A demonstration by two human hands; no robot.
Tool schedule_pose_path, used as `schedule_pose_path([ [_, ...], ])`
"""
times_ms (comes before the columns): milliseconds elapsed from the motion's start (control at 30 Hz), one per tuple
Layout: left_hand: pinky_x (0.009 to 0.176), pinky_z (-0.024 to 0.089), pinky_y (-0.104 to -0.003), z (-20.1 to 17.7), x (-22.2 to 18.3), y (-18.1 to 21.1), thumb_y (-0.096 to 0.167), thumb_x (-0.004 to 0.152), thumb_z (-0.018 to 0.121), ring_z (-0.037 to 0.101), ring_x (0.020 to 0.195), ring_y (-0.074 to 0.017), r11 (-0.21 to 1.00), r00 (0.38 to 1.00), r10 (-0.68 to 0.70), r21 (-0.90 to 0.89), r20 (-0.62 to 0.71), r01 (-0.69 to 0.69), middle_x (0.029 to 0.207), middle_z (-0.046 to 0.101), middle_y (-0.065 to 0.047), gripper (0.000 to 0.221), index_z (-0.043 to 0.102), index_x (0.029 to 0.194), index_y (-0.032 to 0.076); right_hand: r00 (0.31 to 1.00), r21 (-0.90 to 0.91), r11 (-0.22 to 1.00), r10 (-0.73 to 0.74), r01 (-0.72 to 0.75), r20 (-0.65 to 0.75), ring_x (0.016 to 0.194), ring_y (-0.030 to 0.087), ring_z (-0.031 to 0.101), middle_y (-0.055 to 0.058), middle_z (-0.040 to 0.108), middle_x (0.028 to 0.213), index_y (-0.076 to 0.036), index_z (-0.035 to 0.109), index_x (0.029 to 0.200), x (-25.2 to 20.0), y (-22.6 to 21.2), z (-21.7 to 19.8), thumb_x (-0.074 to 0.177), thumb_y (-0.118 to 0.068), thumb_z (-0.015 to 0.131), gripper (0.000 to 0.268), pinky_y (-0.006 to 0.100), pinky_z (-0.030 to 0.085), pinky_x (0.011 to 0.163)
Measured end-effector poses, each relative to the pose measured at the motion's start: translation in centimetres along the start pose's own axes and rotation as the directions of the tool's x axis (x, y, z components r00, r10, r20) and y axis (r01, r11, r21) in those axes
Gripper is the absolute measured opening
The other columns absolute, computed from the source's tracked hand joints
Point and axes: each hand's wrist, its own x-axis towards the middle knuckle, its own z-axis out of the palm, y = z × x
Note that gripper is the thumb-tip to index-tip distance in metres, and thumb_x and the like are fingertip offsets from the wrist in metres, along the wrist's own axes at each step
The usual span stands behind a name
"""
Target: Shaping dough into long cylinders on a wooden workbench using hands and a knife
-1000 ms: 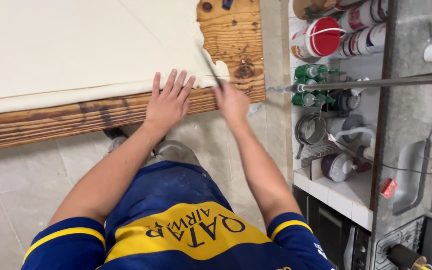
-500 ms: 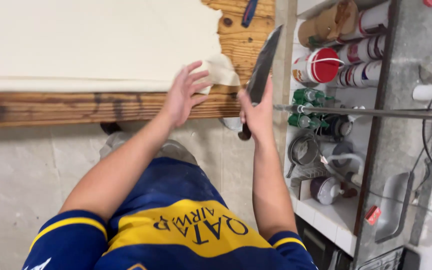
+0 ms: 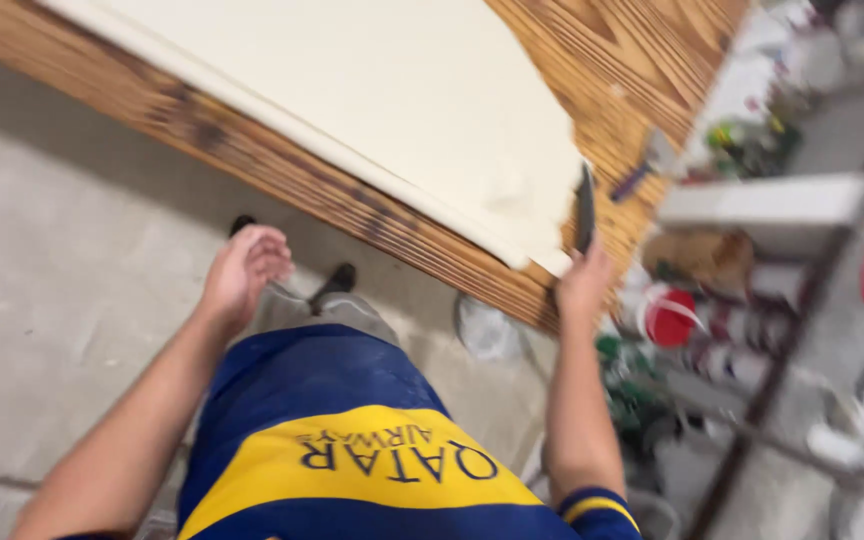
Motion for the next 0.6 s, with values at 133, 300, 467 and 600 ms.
schedule_pose_path([
  [133, 0.070, 0.060, -0.034, -12.3, -2.3, -2.2, 0.038, 0.110, 0.034, 0.072, 0.080, -0.0236, 0.990, 0.979, -0.055, -0.138, -0.197, 0.028, 0.093, 0.069, -0.009, 0.042, 0.061, 0.117, 0.007, 0.978, -0.264, 0.946, -0.205, 0.189, -0.032, 0.098, 0.048, 0.065, 0.028, 0.065, 0.105, -0.002, 0.069, 0.133, 1.4, -1.6, 1.4, 0.109, -0.014, 0.060, 0.029, 0.058, 0.052, 0.085],
  [300, 0.059, 0.046, -0.028, -19.2, -5.7, 1.3, 0.027, 0.096, 0.044, 0.064, 0.067, -0.0184, 0.956, 0.884, -0.090, -0.288, -0.460, -0.052, 0.084, 0.067, -0.003, 0.026, 0.066, 0.099, 0.014, 0.964, -0.317, 0.945, -0.009, -0.079, -0.267, 0.093, 0.049, 0.055, 0.028, 0.051, 0.122, 0.001, 0.066, 0.124, 3.4, -9.9, 1.0, 0.109, -0.031, 0.059, 0.036, 0.062, 0.044, 0.082],
  [467, 0.062, 0.047, -0.028, -26.6, -6.5, 3.7, 0.036, 0.106, 0.035, 0.066, 0.072, -0.0193, 0.979, 0.857, -0.023, -0.185, -0.514, -0.085, 0.092, 0.066, -0.007, 0.038, 0.063, 0.107, 0.011, 1.000, 0.059, 0.998, 0.018, -0.017, -0.016, 0.094, 0.043, 0.067, 0.017, 0.075, 0.098, -0.009, 0.080, 0.109, 9.0, -13.7, 7.3, 0.106, -0.034, 0.051, 0.038, 0.051, 0.050, 0.083],
  [600, 0.058, 0.048, -0.030, -31.7, -5.6, 6.1, 0.029, 0.107, 0.042, 0.066, 0.068, -0.0200, 0.982, 0.840, 0.070, -0.113, -0.539, -0.154, 0.091, 0.067, -0.008, 0.029, 0.064, 0.107, 0.010, 0.990, 0.119, 0.986, 0.100, -0.112, 0.104, 0.111, 0.042, 0.062, 0.023, 0.070, 0.118, 0.001, 0.071, 0.122, 10.9, -16.4, 7.6, 0.110, -0.046, 0.057, 0.051, 0.049, 0.043, 0.098],
])
